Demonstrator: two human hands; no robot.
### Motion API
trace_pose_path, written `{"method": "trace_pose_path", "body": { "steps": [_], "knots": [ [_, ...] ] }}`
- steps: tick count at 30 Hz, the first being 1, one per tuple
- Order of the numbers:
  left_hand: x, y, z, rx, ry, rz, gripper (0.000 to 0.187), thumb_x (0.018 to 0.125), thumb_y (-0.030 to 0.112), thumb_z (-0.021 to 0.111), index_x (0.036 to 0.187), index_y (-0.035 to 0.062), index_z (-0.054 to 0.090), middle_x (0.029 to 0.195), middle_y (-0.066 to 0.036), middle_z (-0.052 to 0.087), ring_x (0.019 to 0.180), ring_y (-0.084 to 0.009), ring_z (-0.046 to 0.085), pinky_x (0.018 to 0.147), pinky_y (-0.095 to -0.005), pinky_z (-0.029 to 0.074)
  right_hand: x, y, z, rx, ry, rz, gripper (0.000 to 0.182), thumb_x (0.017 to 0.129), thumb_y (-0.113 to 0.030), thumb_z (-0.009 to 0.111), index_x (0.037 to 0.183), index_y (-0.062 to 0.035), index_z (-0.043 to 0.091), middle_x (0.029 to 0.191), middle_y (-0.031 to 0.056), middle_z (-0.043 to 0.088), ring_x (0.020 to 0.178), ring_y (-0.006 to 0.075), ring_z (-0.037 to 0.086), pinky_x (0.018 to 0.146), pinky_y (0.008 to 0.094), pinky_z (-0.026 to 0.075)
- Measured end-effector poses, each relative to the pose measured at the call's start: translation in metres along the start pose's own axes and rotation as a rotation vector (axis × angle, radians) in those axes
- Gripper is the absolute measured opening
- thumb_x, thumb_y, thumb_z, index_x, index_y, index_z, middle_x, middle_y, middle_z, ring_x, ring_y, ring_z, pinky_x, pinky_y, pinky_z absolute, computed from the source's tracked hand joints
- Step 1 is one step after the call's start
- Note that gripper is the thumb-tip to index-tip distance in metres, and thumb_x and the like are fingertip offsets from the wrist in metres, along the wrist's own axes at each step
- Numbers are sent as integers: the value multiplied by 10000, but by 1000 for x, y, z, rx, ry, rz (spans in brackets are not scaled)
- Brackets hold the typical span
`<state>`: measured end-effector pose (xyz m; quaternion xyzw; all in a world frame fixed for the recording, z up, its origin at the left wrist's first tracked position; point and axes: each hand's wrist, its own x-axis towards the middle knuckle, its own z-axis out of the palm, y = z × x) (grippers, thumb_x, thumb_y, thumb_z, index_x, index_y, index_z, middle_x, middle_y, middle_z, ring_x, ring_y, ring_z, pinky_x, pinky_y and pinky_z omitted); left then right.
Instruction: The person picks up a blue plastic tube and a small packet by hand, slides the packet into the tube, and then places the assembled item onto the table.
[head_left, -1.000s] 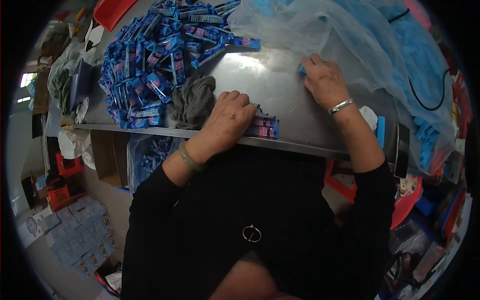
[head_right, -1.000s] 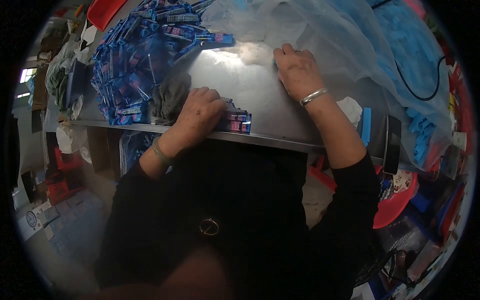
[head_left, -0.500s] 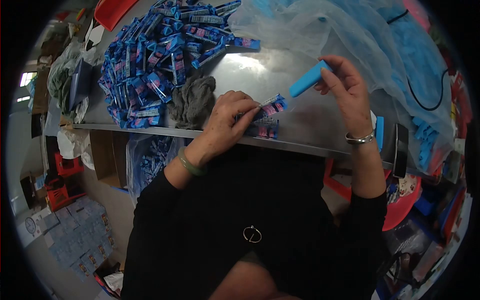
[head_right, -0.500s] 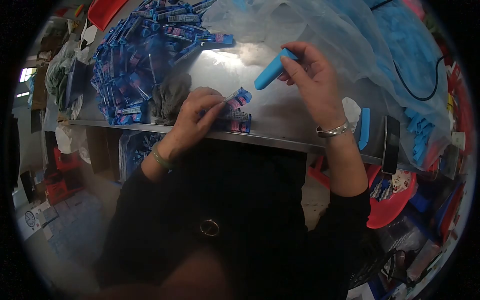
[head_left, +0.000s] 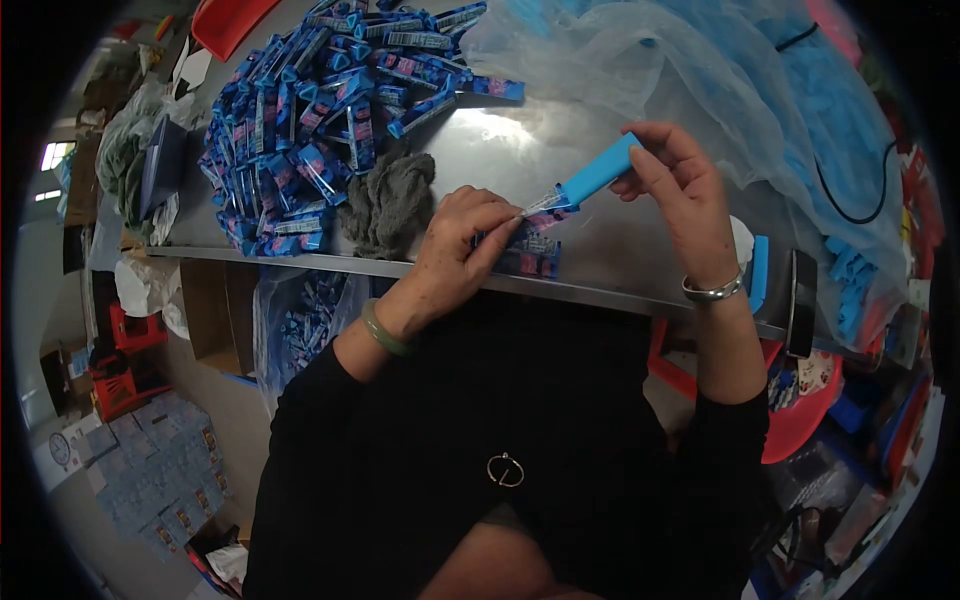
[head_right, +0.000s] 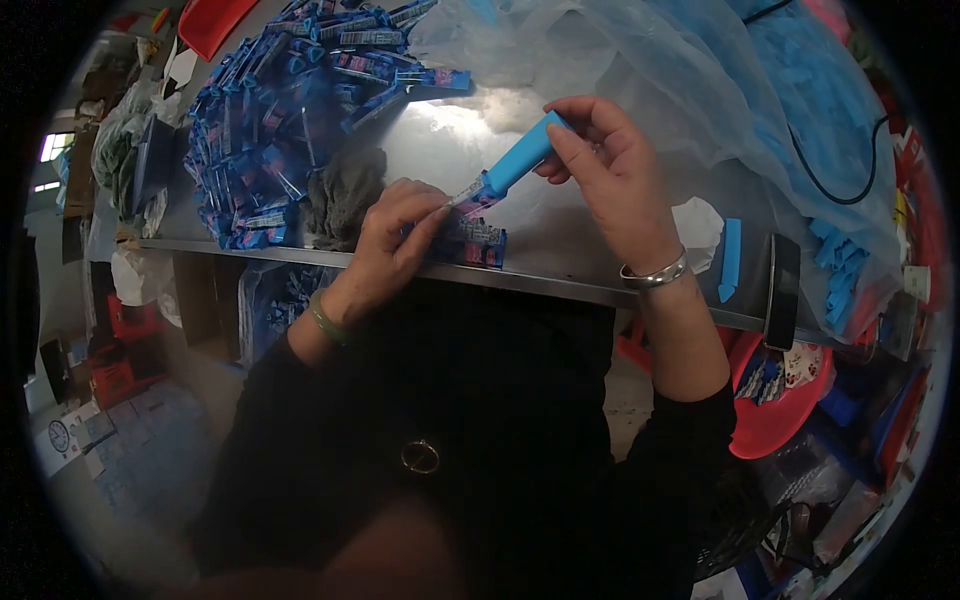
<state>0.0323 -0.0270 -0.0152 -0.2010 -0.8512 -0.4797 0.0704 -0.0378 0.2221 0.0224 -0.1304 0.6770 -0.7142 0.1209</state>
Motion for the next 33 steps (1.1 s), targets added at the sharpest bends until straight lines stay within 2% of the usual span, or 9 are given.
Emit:
{"method": "trace_pose_path", "body": {
  "steps": [2,4,7,10,12,18,21,28,33],
  "knots": [
    [-1,1,1,-10,-20,-3,121,872,43,628,982,12,668,863,-89,650,810,-228,592,752,-333,452,-3,-3,11,5,4,-16,279,954,-162,587,1178,0,548,937,56,637,824,104,630,737,238,513],
    [-2,7,4,-373,-70,-325,175,903,97,640,1053,11,669,869,-45,667,792,-132,601,736,-267,469,-3,-3,19,8,8,-33,274,948,-155,596,1171,-4,544,948,53,635,848,98,621,747,235,500],
    [5,17,2,-760,-188,-501,238,920,159,652,1107,14,663,914,-10,668,815,-62,589,735,-211,474,-3,8,25,-54,19,-123,269,926,-139,621,1151,-16,540,977,43,627,898,104,601,777,249,469],
    [8,21,1,-872,-199,-580,237,919,187,657,1090,24,670,931,-3,667,837,-57,591,753,-207,478,-5,13,27,-155,-84,-170,306,895,-145,649,1153,-32,530,982,55,628,888,131,601,811,262,440],
    [9,20,3,-924,-174,-577,241,924,194,651,1095,25,666,925,-11,670,831,-64,602,749,-211,485,-7,12,25,-384,-225,-223,457,819,-221,734,1194,-69,521,1108,107,602,979,198,596,836,311,449],
    [10,21,5,-1139,-125,-626,268,940,210,628,1124,17,645,903,-47,681,806,-96,643,734,-228,513,-21,8,53,-795,-176,-433,944,597,-315,872,1357,-64,372,1313,168,472,1206,342,465,1022,447,338],
    [11,22,3,-1221,-133,-634,287,950,222,611,1141,9,636,887,-53,679,796,-107,649,721,-232,519,-20,12,57,-828,-136,-459,1014,582,-289,872,1390,-41,312,1304,170,481,1210,344,465,1067,458,281],
    [14,18,3,-1300,-141,-647,317,962,250,591,1155,1,627,859,-57,664,772,-110,630,682,-229,508,-15,10,60,-796,-149,-454,969,566,-240,863,1366,-22,362,1357,160,476,1232,335,466,1063,432,326],
    [23,8,-10,-1173,-83,-641,299,951,222,606,1156,6,630,859,-49,663,778,-107,623,671,-223,498,1,14,54,-779,-182,-461,943,622,-315,850,1366,-29,345,1302,201,469,1199,372,460,1050,463,330]
  ]
}}
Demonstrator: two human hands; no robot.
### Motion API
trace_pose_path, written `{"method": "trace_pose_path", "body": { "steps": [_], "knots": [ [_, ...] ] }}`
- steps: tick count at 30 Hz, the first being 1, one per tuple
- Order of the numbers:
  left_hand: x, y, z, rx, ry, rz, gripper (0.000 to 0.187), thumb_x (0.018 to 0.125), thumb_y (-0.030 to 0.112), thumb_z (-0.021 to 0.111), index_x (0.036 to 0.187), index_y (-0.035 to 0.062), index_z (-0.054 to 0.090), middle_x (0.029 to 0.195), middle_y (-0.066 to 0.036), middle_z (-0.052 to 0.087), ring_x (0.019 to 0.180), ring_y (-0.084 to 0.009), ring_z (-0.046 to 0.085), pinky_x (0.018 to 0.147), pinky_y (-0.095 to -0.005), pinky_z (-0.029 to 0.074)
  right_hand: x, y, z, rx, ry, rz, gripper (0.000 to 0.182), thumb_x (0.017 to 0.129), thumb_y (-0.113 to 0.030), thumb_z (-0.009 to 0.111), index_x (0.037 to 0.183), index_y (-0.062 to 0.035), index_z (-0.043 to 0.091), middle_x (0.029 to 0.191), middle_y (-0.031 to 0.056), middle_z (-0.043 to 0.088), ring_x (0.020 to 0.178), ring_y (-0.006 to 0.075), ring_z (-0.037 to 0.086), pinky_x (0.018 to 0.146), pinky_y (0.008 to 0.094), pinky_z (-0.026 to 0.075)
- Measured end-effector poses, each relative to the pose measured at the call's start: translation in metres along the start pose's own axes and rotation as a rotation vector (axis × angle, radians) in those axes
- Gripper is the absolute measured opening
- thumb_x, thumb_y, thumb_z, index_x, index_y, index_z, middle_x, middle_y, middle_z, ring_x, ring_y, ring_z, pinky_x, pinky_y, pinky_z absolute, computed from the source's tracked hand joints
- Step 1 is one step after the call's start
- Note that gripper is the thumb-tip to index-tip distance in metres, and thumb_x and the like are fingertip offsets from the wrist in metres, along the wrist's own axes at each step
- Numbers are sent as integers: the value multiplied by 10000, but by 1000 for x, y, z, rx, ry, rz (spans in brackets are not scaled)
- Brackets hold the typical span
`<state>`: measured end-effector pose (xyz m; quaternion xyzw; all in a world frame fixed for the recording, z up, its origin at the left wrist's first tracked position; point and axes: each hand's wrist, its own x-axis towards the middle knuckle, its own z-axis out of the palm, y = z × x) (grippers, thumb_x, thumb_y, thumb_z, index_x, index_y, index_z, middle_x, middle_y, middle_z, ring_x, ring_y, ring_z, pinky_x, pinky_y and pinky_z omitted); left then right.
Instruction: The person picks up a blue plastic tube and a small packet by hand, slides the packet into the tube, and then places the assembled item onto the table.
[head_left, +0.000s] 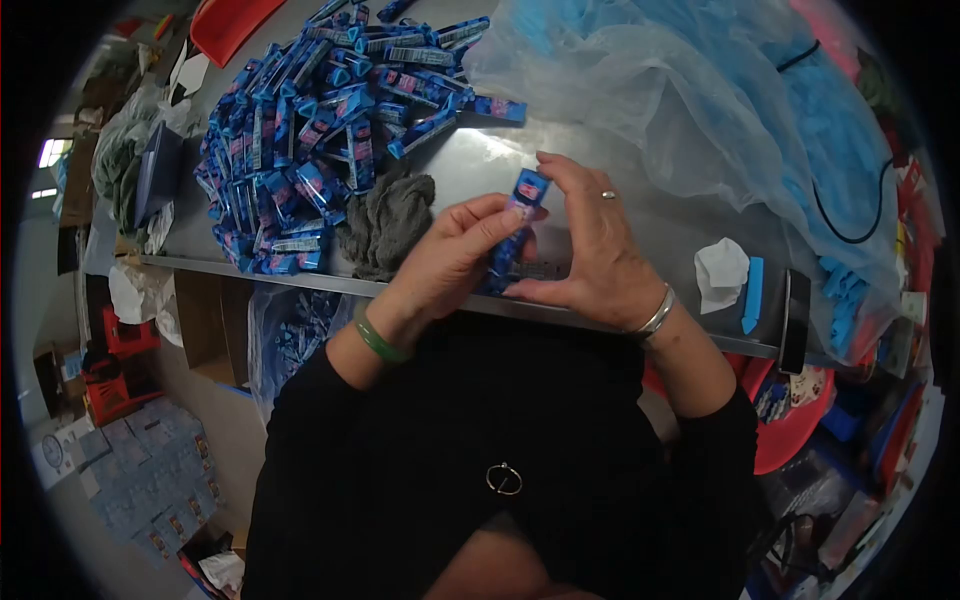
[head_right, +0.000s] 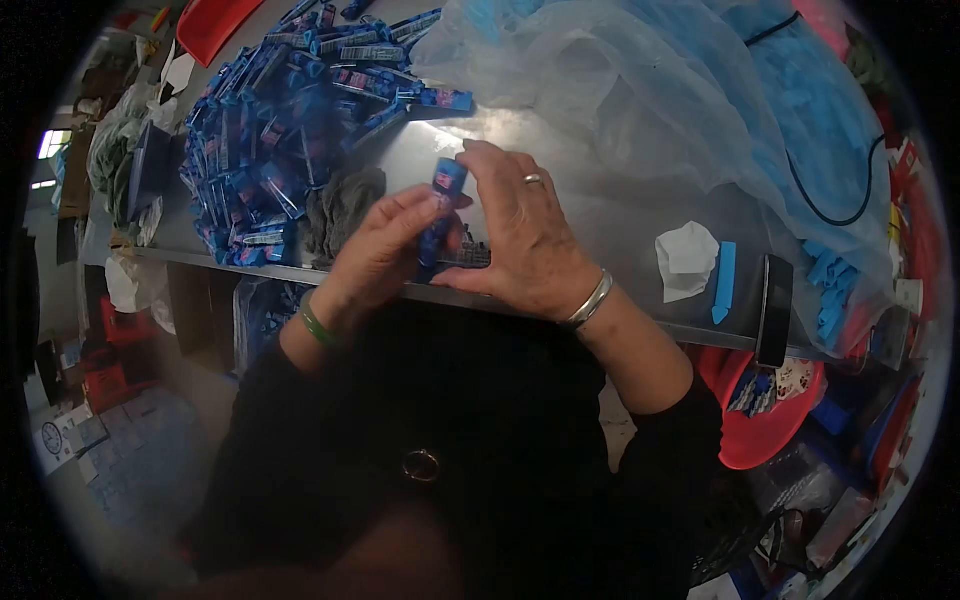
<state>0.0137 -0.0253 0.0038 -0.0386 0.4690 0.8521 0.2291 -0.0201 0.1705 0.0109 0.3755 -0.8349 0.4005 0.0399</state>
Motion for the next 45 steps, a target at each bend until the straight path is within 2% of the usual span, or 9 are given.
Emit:
{"method": "trace_pose_path", "body": {
  "steps": [3,7,10,12,15,21,35,42,45],
  "knots": [
    [7,51,-31,430,125,318,238,946,204,611,1128,56,651,865,-28,669,778,-101,617,684,-239,499,22,30,-23,-171,103,-19,724,739,-317,789,1292,1,447,1310,189,504,1220,343,482,1037,433,373],
    [9,154,-105,1568,725,832,232,905,227,654,1075,70,660,862,-63,682,768,-192,645,743,-315,492,53,106,-43,-399,97,254,395,925,-245,553,1245,-18,511,1243,189,546,1183,352,504,1018,413,399],
    [3,204,-142,2196,901,875,296,861,225,690,1108,68,645,930,-100,670,824,-291,641,766,-379,488,84,150,-46,-270,-6,537,374,930,-245,483,1221,-12,510,1223,228,571,1137,371,554,962,438,429],
    [4,206,-140,2413,1038,1040,313,830,206,715,1104,74,641,1027,-125,650,906,-335,613,799,-408,475,100,210,-29,-1005,-407,213,338,933,-248,467,1172,-37,577,1206,216,598,1150,357,560,946,446,444],
    [11,163,-89,2098,735,1064,298,807,196,740,1064,77,645,1047,-116,634,956,-307,597,804,-392,471,115,254,7,-621,55,161,302,915,-251,502,1086,-46,643,1136,212,634,1105,362,585,926,454,464],
    [0,45,-26,1646,140,626,244,741,104,749,924,59,594,895,-102,567,855,-293,568,764,-391,451,140,203,17,-556,151,126,359,905,-322,491,1045,-48,675,1099,199,659,1059,368,607,923,462,469],
    [-2,-14,-21,1555,-70,408,320,705,95,749,965,61,566,907,-93,541,887,-299,543,771,-402,439,126,224,18,-690,38,261,406,900,-359,477,1084,-51,667,1095,194,665,1038,373,611,921,459,465],
    [5,-19,-22,1586,-113,535,98,746,44,655,792,55,569,779,-89,545,800,-283,555,745,-382,432,120,244,4,-605,-191,400,303,867,-237,519,1025,-47,694,1097,202,663,1036,369,611,893,425,485],
    [4,-18,-19,1698,-101,583,50,750,40,612,749,51,563,761,-91,540,775,-274,550,729,-376,426,132,193,3,-495,-29,316,310,865,-248,516,1026,-57,700,1101,203,663,1035,363,616,907,421,478]
  ]
}}
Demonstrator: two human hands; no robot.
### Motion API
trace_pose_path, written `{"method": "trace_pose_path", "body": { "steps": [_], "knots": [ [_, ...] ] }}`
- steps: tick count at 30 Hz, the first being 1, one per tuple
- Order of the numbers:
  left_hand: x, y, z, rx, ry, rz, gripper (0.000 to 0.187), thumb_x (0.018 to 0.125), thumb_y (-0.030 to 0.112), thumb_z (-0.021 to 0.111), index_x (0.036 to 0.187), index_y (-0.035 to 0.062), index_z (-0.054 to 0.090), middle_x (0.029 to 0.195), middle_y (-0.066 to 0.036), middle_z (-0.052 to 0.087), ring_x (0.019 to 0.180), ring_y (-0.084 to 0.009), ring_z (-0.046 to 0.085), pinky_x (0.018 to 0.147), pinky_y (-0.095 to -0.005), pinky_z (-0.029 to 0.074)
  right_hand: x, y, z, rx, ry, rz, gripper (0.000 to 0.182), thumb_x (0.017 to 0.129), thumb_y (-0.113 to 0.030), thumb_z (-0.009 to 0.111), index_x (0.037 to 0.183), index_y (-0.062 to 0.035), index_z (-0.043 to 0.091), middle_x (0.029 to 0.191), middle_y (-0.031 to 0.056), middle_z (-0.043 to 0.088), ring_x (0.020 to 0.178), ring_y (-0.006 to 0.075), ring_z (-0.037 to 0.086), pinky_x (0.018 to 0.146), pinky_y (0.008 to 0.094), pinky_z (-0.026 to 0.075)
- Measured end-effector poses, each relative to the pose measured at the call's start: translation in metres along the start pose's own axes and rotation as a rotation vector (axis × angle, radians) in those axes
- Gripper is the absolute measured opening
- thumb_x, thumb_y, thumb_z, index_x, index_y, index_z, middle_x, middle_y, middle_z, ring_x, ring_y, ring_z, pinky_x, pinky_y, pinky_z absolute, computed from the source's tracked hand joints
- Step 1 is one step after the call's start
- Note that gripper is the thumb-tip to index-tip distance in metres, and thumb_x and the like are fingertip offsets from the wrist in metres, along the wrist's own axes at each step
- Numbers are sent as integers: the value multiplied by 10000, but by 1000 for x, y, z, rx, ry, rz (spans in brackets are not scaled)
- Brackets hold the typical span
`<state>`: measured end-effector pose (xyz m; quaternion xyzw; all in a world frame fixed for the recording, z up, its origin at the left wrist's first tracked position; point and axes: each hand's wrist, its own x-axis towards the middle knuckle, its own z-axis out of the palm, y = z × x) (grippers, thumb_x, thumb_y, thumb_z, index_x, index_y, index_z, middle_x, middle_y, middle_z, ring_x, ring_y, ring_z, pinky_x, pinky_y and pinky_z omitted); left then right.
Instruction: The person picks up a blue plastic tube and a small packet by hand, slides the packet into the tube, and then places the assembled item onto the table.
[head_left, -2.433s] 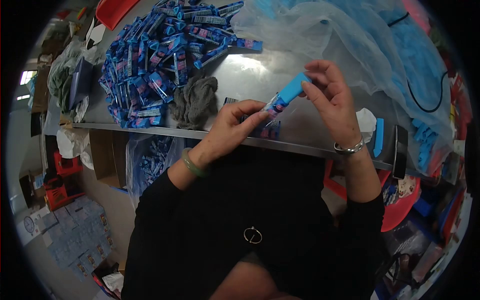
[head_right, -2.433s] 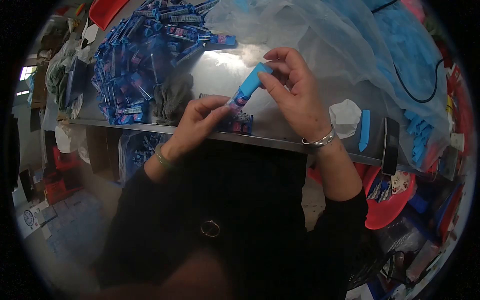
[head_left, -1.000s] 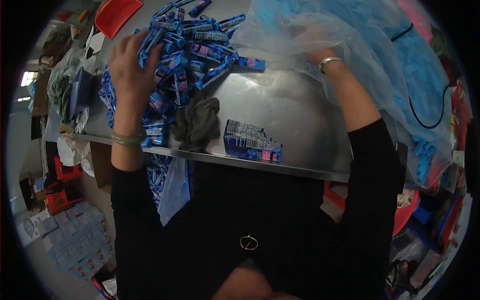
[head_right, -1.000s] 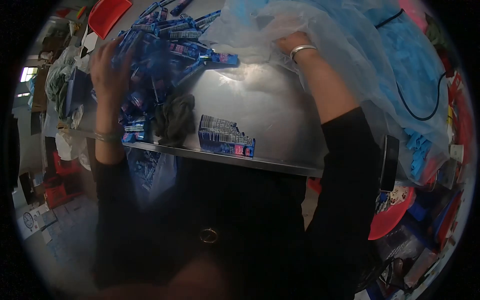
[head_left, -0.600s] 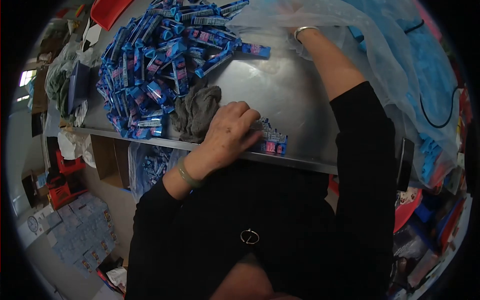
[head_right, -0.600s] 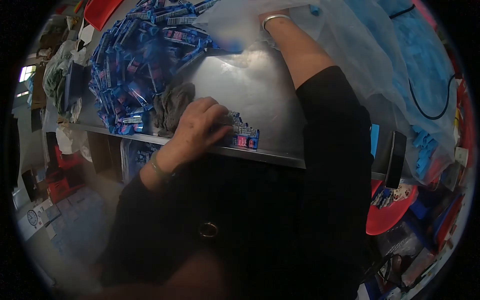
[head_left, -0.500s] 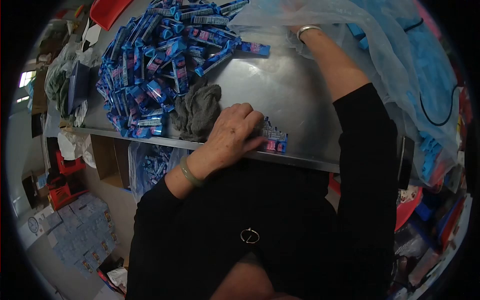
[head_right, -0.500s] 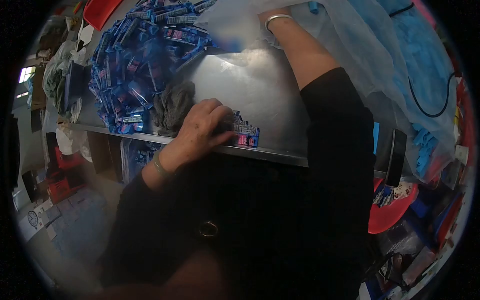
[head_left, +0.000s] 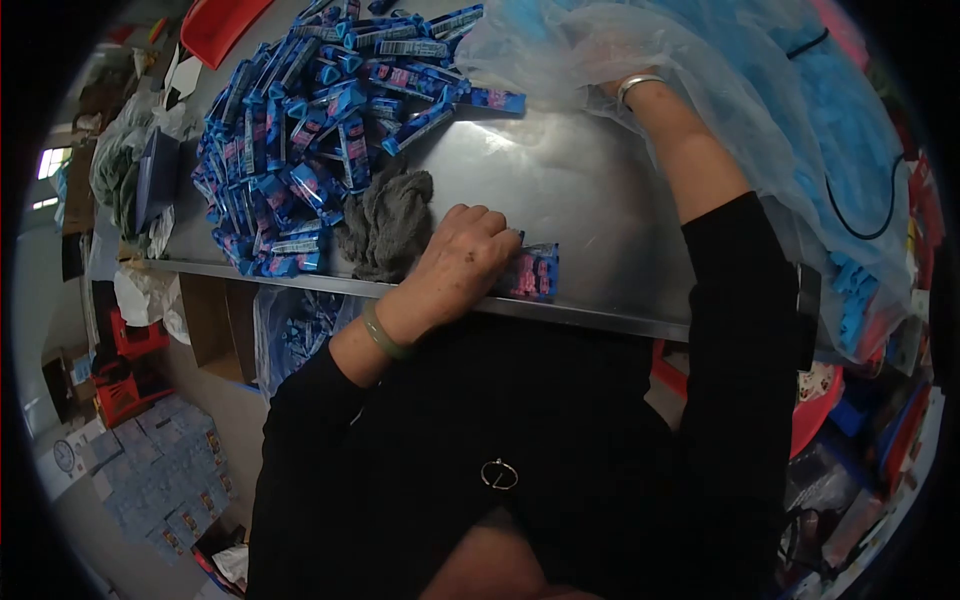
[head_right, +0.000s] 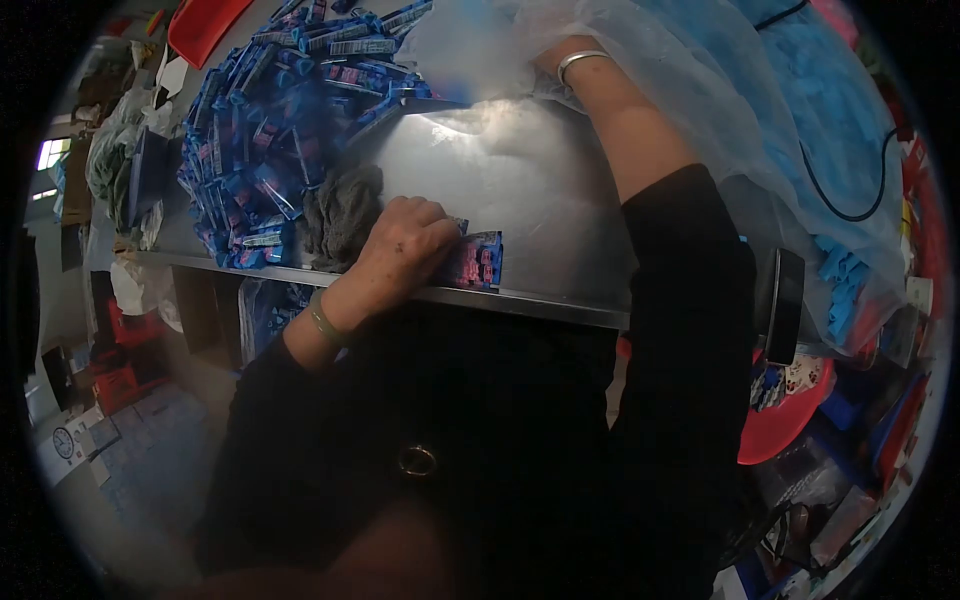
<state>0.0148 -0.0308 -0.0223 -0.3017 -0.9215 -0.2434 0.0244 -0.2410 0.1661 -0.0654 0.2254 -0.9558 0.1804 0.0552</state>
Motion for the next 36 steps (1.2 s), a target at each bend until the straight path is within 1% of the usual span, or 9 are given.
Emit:
{"method": "trace_pose_path", "body": {
  "steps": [13,21,27,29,30,32,33,35,36],
  "knots": [
    [1,5,-3,134,71,8,49,742,47,599,783,63,577,761,-72,533,778,-249,531,748,-366,418,36,-10,16,-160,-56,45,324,901,-263,493,1080,-53,662,1172,198,625,1086,361,585,935,443,459],
    [7,10,1,127,28,9,59,731,51,612,778,66,582,777,-75,543,789,-253,528,761,-369,420,58,-3,30,-271,-115,76,334,925,-273,478,1115,-49,637,1220,194,600,1120,360,565,955,458,446],
    [5,4,-4,87,34,-20,45,742,49,630,752,61,587,762,-77,550,793,-261,530,765,-374,414,17,13,20,-377,-165,75,342,942,-280,467,1141,-47,619,1255,191,581,1146,359,549,969,469,436],
    [4,3,-10,53,36,-41,35,754,47,633,758,57,600,767,-76,561,800,-263,534,766,-375,412,-23,7,0,-639,-192,-89,328,898,-275,501,1082,-66,674,1143,172,656,1054,335,617,904,380,483],
    [4,2,-13,-22,65,-73,16,776,47,633,786,52,622,788,-74,585,813,-261,539,767,-374,408,-44,-4,-18,-642,-194,-89,328,898,-275,501,1082,-66,674,1143,172,656,1054,335,617,904,380,483],
    [2,1,-16,-99,95,-103,19,798,47,633,813,47,644,809,-72,609,825,-259,544,769,-373,405,-81,-26,-56,381,-162,491,288,916,-210,559,1146,-58,642,1179,124,643,1063,257,620,893,322,483],
    [2,0,-17,-156,121,-123,39,819,61,639,849,44,658,831,-71,626,829,-256,547,768,-370,404,-95,-27,-58,378,-161,491,288,916,-210,559,1146,-58,642,1179,124,643,1063,257,620,893,322,483],
    [3,-1,-15,-214,148,-139,61,840,75,645,884,41,671,853,-70,642,834,-253,550,767,-368,403,-121,-24,-58,731,99,87,317,903,-143,614,1205,-48,604,1186,74,628,1067,179,595,889,286,471],
    [3,-2,-13,-282,154,-152,65,850,79,643,891,38,671,848,-70,643,822,-249,550,767,-365,403,-131,-27,-64,728,101,87,317,903,-143,614,1205,-48,604,1186,74,628,1067,179,595,889,286,471]
  ]
}}
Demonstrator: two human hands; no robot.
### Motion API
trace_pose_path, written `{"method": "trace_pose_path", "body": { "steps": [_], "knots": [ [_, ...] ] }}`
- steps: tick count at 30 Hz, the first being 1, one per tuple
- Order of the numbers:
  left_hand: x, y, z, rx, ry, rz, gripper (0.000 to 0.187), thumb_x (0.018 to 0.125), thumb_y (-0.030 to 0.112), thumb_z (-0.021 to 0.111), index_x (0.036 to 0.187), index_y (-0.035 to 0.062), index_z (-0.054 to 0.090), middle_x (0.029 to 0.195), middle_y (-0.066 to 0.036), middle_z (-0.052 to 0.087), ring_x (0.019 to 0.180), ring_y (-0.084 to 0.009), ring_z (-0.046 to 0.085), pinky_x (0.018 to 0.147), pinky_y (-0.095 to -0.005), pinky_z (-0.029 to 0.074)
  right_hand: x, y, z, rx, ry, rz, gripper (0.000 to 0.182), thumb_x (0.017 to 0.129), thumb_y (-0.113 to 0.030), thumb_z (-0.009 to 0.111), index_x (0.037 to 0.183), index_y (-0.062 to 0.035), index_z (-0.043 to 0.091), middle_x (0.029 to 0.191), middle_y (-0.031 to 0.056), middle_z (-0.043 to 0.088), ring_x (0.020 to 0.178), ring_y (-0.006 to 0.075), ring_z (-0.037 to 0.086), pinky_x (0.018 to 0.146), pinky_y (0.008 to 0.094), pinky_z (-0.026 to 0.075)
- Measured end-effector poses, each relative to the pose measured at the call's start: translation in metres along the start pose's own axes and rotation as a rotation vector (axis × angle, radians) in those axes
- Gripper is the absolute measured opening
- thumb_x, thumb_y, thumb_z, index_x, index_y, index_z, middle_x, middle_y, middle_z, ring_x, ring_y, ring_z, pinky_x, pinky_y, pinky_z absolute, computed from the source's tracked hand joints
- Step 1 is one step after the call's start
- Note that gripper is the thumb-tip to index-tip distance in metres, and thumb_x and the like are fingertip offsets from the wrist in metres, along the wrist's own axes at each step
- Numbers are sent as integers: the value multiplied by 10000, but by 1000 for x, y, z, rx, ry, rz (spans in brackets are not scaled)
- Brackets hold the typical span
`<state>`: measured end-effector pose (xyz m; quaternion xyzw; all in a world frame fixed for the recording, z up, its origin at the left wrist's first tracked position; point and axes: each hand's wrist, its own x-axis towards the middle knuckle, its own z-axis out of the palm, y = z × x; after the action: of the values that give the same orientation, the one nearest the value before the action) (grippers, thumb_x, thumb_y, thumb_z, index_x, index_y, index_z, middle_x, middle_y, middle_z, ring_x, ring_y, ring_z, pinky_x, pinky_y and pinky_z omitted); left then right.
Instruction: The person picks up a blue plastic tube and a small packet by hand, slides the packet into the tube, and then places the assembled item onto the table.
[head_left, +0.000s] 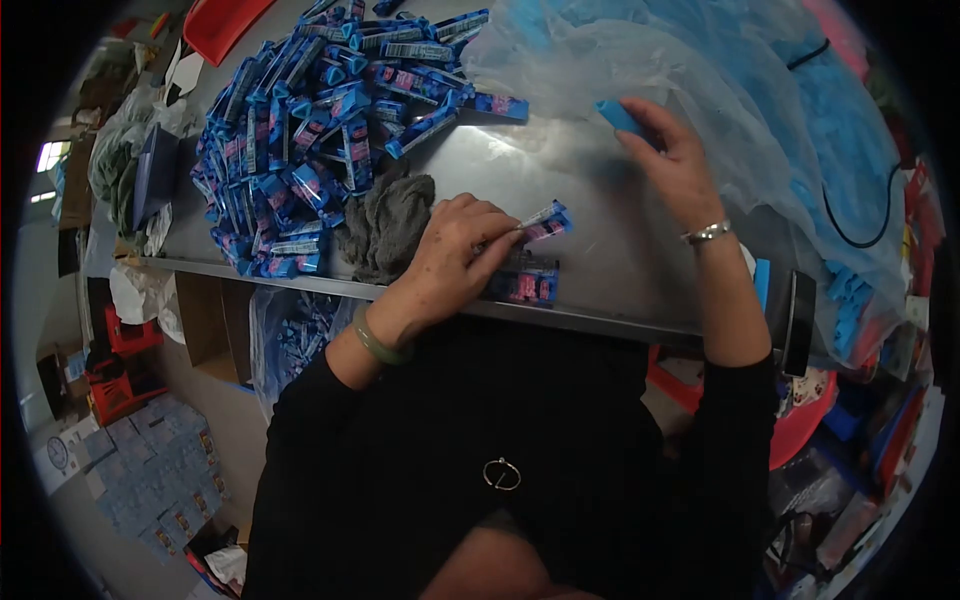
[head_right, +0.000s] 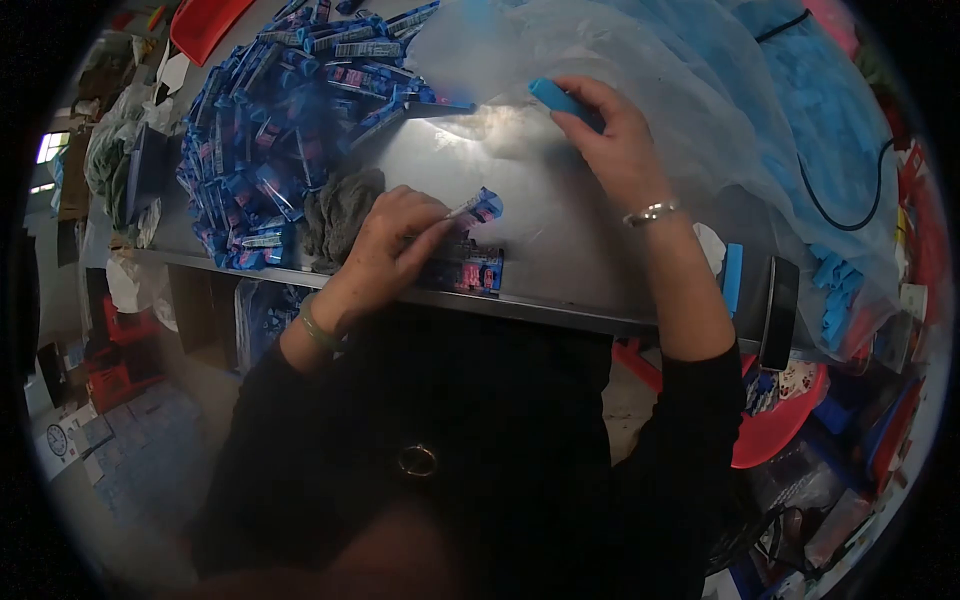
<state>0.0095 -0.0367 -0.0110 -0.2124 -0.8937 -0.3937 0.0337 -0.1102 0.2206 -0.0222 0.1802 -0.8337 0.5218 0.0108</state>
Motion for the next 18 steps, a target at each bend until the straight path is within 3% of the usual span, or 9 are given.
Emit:
{"method": "trace_pose_path", "body": {
  "steps": [2,8,15,18],
  "knots": [
    [1,1,3,-68,0,-13,69,860,83,640,898,35,671,842,-70,645,810,-245,549,767,-362,404,-18,-13,-6,221,-105,122,367,891,-114,646,1244,-44,577,1166,51,623,1031,139,576,892,284,464],
    [2,10,5,-81,-36,-42,70,868,81,636,907,29,663,805,-64,633,778,-239,543,766,-359,409,-50,-35,-13,468,-258,188,437,925,-128,603,1336,-20,496,1171,78,606,1061,143,575,937,297,443],
    [-4,9,11,-98,33,-3,66,860,68,648,917,36,660,808,-66,632,789,-239,546,768,-360,411,-62,-53,-22,639,-197,257,426,921,-116,605,1326,-29,506,1125,79,620,1028,158,608,907,324,477],
    [-4,11,11,-116,39,15,68,859,62,647,921,37,659,818,-68,635,800,-242,549,774,-363,412,-63,-62,-17,641,-114,201,364,916,-135,632,1252,-14,559,1097,56,626,925,113,607,814,254,503]
  ]
}}
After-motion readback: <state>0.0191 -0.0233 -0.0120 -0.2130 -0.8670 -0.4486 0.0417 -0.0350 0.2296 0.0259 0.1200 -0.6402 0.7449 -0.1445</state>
